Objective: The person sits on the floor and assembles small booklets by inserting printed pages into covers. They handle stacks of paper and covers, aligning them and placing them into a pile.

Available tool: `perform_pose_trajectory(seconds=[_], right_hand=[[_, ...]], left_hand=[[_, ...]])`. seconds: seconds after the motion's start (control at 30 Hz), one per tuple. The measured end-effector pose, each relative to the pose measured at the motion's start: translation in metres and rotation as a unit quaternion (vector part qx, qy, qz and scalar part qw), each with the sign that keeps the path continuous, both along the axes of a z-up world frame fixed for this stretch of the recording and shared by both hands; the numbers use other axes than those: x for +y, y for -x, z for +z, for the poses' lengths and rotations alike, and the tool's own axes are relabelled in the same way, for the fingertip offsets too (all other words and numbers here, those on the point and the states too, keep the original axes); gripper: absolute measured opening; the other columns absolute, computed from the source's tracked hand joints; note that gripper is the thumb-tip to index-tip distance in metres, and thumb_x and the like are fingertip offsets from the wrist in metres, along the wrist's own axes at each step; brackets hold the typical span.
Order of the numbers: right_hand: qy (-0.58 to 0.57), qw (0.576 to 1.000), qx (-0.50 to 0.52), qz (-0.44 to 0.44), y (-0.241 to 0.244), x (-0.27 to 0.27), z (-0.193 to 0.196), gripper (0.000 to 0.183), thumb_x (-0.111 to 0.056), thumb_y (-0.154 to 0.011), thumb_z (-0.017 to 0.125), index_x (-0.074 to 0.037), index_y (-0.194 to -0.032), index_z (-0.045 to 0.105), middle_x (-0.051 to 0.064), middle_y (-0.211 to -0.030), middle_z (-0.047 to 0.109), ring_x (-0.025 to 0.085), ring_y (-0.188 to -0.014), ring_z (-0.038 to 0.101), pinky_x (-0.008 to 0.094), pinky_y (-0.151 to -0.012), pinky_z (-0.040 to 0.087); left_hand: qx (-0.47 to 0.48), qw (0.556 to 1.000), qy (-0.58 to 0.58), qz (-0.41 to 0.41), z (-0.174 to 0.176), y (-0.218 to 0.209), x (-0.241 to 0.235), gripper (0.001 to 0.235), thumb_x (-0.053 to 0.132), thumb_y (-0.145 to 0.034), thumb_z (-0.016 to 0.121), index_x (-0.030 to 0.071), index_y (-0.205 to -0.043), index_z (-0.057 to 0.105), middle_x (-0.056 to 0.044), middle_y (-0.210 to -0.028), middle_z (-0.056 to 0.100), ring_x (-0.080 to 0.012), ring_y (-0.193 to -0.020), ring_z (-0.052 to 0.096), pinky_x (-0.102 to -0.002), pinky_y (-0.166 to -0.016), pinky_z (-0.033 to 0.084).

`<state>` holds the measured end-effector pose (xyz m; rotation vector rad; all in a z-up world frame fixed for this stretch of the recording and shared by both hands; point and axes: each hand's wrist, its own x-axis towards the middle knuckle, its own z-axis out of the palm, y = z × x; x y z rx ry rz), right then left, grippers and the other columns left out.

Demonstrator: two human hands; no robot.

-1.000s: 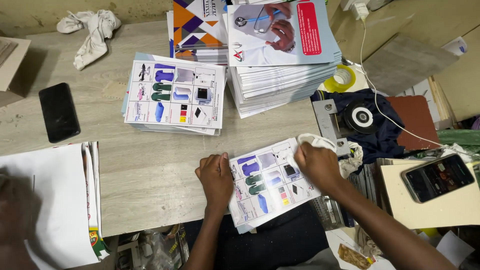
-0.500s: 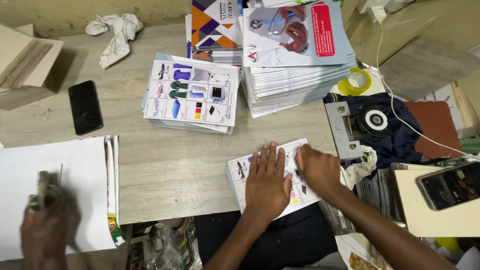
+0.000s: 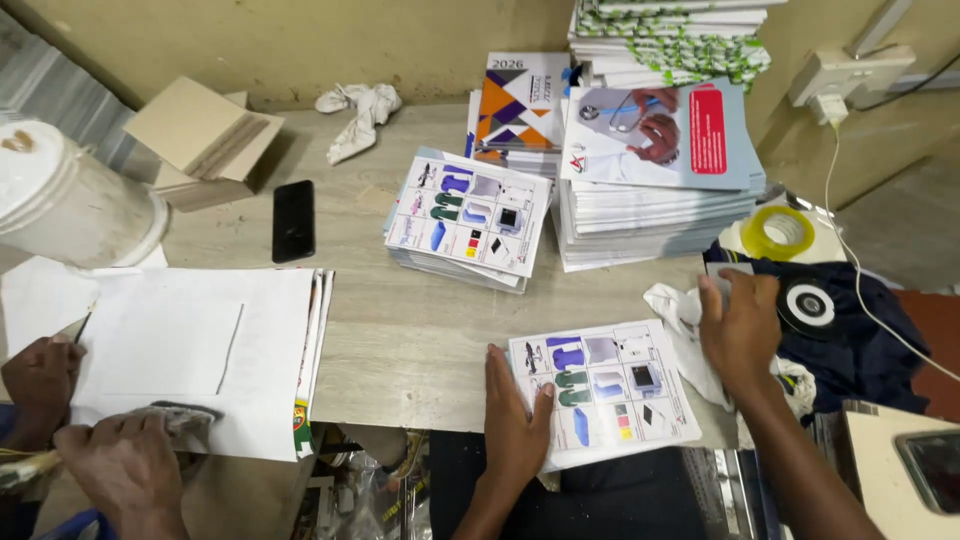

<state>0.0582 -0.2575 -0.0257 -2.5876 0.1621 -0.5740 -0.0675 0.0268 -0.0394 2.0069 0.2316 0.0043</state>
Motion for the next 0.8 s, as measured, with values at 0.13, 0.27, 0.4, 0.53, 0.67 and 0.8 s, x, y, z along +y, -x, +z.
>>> perform_pose_trajectory(seconds=[0.13,0.27,0.4,0.53,0.67,0.8], right_hand=[[-0.004,0.992,0.102,0.077,0.034,0.023,0.005,0.032,-0.031,-0.103,0.058,-0.011,-0.123,0.072,0.018,-0.117,0.06,0.028,-0.08,0.061,0.04,-0.06,0.057],[-0.104,0.965,0.236,0.042,0.046,0.041,0.009,0.05,-0.042,-0.098,0.057,-0.01,-0.136,0.065,0.011,-0.119,0.062,0.027,-0.092,0.067,0.042,-0.078,0.053],[-0.192,0.929,0.314,-0.03,0.041,0.048,0.03,0.045,-0.039,-0.101,0.057,-0.012,-0.136,0.064,0.01,-0.119,0.063,0.025,-0.104,0.061,0.04,-0.091,0.05],[-0.278,0.913,0.293,-0.06,0.06,0.056,0.075,0.032,-0.022,-0.098,0.068,-0.011,-0.128,0.068,0.007,-0.103,0.06,0.022,-0.097,0.058,0.035,-0.084,0.053],[-0.44,0.889,0.128,0.0,0.077,0.071,0.104,0.037,-0.01,-0.095,0.068,0.0,-0.13,0.064,0.009,-0.094,0.063,0.021,-0.074,0.056,0.033,-0.068,0.046],[-0.44,0.891,-0.027,0.104,0.075,0.114,0.142,0.027,-0.011,-0.097,0.061,0.003,-0.119,0.054,0.022,-0.092,0.075,0.025,-0.075,0.071,0.036,-0.081,0.059]], left_hand=[[-0.019,0.998,-0.044,0.029,-0.007,-0.023,0.012,0.073,0.035,-0.1,0.057,0.002,-0.157,0.026,-0.019,-0.161,0.035,-0.036,-0.152,0.026,-0.051,-0.12,0.028],[-0.027,0.998,-0.045,0.03,-0.021,-0.036,0.014,0.058,0.029,-0.1,0.057,0.004,-0.15,0.042,-0.017,-0.154,0.046,-0.0345,-0.146,0.035,-0.051,-0.119,0.032],[-0.087,0.994,-0.039,0.055,-0.027,-0.037,0.01,0.052,0.032,-0.098,0.061,0.008,-0.142,0.052,-0.011,-0.148,0.052,-0.0317,-0.144,0.039,-0.052,-0.116,0.029],[-0.057,0.994,0.02,0.089,0.036,-0.031,0.012,0.037,0.032,-0.093,0.064,0.016,-0.127,0.06,-0.003,-0.128,0.06,-0.0217,-0.124,0.051,-0.043,-0.104,0.041],[-0.139,0.974,0.119,0.13,0.092,-0.032,0.025,0.024,0.018,-0.096,0.059,0.012,-0.118,0.067,-0.008,-0.104,0.074,-0.0206,-0.096,0.071,-0.037,-0.08,0.058],[-0.397,0.905,-0.002,0.149,0.136,-0.053,0.058,0.04,-0.007,-0.09,0.059,0.009,-0.126,0.061,-0.016,-0.14,0.063,-0.0348,-0.137,0.058,-0.048,-0.117,0.051]])
